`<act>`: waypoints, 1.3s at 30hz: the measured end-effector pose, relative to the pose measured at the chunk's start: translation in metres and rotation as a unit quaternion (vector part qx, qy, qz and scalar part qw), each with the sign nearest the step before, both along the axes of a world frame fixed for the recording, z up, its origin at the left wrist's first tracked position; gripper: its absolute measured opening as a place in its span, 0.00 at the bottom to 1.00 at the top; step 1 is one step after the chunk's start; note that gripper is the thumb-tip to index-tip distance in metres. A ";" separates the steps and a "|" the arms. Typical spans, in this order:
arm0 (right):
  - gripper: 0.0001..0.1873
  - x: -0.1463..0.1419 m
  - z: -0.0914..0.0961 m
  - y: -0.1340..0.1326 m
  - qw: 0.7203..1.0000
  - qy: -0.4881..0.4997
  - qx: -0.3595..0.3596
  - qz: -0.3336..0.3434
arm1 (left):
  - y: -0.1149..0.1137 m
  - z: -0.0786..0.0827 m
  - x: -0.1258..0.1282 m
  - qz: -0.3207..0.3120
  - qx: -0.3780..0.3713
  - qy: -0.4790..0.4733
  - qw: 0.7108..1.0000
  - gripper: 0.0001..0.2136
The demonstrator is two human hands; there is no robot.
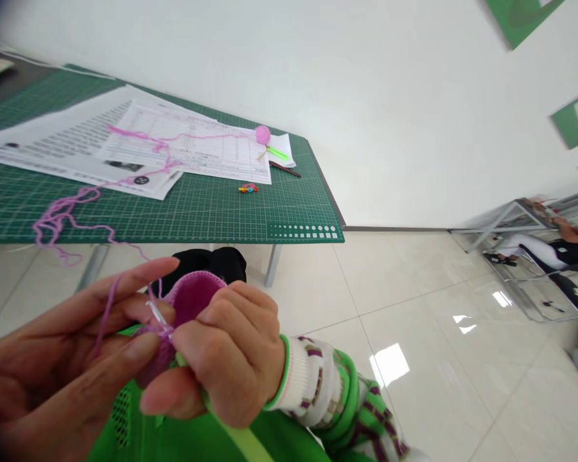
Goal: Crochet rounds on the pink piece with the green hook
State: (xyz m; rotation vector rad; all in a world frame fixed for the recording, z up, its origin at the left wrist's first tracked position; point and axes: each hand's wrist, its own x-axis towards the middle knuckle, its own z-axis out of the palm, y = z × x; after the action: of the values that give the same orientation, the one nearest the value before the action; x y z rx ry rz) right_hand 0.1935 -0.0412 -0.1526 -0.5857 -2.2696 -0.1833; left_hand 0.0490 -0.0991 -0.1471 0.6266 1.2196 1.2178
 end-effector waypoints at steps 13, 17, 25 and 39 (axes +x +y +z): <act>0.18 0.022 0.033 -0.025 0.981 0.118 -0.147 -0.036 | 0.002 -0.004 -0.014 -0.051 -0.012 -0.009 0.999 0.30; 0.18 0.025 0.045 -0.025 0.978 0.089 -0.188 -0.010 | 0.009 -0.002 -0.013 -0.051 -0.017 -0.040 0.998 0.31; 0.19 0.018 0.047 -0.024 0.955 0.160 -0.250 0.019 | 0.015 0.000 -0.013 -0.054 -0.024 -0.122 0.991 0.33; 0.20 0.008 0.044 -0.020 0.978 0.099 -0.177 -0.057 | 0.004 -0.001 -0.008 -0.050 -0.043 -0.088 0.994 0.33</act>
State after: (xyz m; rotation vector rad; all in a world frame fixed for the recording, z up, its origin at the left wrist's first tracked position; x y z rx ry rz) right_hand 0.2016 -0.0609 -0.1088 -0.8792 -2.0864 0.2218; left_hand 0.0413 -0.0952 -0.1481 0.5006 1.0738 1.1070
